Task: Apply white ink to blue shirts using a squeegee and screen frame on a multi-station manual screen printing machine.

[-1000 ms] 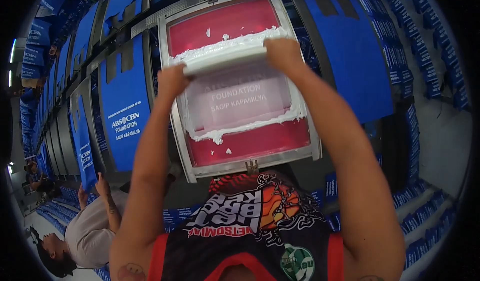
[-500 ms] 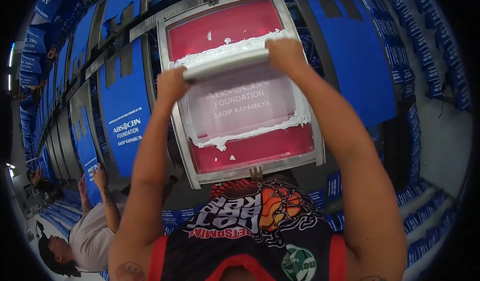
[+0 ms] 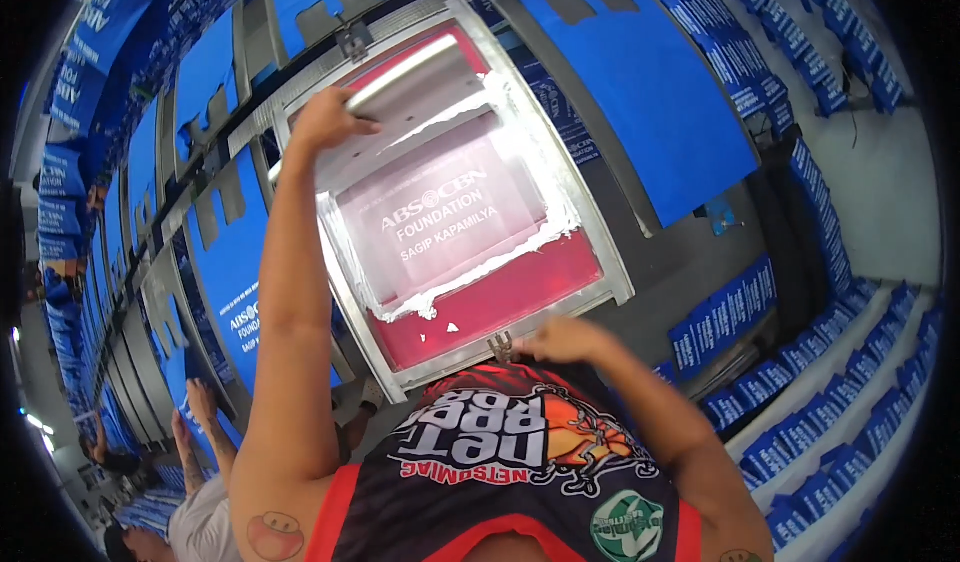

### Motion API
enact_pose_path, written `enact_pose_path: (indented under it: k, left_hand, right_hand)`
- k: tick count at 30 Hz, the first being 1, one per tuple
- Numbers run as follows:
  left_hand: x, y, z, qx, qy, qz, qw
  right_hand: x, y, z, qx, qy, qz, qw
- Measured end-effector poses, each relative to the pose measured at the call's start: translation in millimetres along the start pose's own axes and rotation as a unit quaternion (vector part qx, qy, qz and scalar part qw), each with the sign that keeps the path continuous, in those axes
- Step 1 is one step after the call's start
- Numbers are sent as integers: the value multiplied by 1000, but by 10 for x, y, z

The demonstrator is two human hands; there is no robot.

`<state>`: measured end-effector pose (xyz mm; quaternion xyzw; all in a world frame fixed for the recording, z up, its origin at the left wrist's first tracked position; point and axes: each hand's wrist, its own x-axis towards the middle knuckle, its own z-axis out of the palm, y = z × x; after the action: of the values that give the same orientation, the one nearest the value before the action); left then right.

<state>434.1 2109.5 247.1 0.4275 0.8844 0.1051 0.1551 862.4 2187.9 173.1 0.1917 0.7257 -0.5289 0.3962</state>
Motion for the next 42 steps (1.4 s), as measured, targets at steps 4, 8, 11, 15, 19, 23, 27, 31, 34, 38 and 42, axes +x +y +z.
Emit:
enact_pose_path:
  k: [4,8,11,15,19,23,27,31,34,38,42]
  left_hand:
    - [11,21,146,-23,33,-6,999]
    - [-58,215,501,70,54,-62,994]
    - [-15,271,390,88,31,-60,994]
    - [43,142,127,65,51,-23,996]
    - [32,149,177,92,32,-29,995]
    - [-170,337,473,91,35,-76,992]
    - [-501,448,697,113,68,-95,987]
    - [-1203,718,1251,122,108,-60,985]
    - [-2011,1223,1785,73,233,22,969]
    - [-2321,1536,1694,71,140,-20,987]
    - [-1592,1170,893,68,31,-109,991]
  right_hand:
    - [268,345,858,312,68,-56,946]
    - [90,145,714,49,158,-4,986]
    - [-101,121,775,179,175,-69,966]
    - [-742,-502,518,246,133,-103,955]
    - [-560,-322,581,135,167,-127,968]
    - [-32,150,829,244,177,-74,951]
    - [138,274,838,226,163,-90,956]
    - [164,284,822,239,149,-96,955]
    - [152,289,753,240,140,-85,957]
    - [174,312,746,237,139,-80,958]
    - [133,311,759,235,137,-95,958]
